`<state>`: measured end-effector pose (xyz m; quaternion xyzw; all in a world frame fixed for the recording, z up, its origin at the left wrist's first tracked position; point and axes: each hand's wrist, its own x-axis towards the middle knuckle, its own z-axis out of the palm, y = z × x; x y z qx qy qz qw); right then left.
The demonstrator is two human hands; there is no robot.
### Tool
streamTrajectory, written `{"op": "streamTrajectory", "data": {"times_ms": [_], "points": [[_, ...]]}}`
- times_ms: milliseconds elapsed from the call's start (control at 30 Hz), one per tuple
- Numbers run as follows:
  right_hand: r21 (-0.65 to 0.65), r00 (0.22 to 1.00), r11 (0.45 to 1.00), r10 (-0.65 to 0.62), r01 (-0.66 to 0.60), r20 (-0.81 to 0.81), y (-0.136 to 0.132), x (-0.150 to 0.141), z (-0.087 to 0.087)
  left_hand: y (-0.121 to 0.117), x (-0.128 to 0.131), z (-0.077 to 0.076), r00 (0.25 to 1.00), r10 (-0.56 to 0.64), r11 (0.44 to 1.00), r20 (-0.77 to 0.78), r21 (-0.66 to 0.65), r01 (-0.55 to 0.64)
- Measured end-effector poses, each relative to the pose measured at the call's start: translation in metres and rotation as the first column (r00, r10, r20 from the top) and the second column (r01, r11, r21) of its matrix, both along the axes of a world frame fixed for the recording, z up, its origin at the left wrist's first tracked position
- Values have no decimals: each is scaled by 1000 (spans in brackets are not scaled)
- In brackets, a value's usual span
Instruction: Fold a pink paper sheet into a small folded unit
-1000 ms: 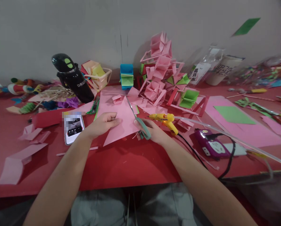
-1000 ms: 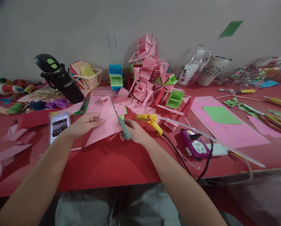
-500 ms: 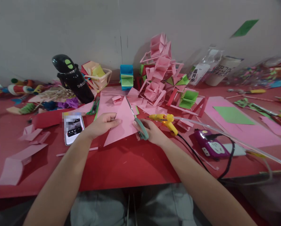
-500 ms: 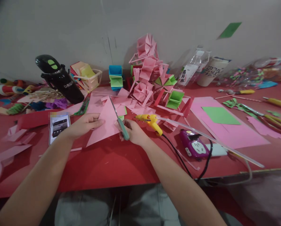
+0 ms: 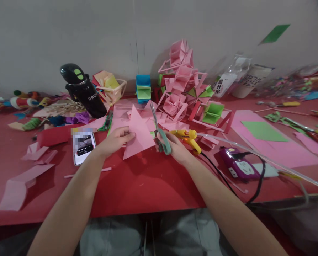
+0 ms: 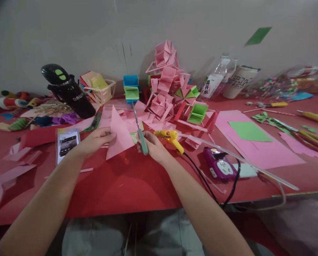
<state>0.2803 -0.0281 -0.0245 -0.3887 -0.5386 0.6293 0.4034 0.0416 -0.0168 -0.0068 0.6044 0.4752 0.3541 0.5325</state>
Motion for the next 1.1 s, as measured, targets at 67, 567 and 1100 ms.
{"op": "streamTrajectory", "data": {"times_ms": [67, 567, 1100], "points": [[56, 998, 998, -45, 42, 46, 1, 0, 0, 4, 0, -3, 990, 113, 993, 87, 12, -114], [472, 576, 869, -311, -150, 756, -6, 11, 4, 28, -21, -11, 722, 565, 795, 399, -32, -605], [489, 420, 838, -363, -243, 832, -12, 4, 5, 35, -25, -30, 811, 476, 807, 340, 198, -557]]}}
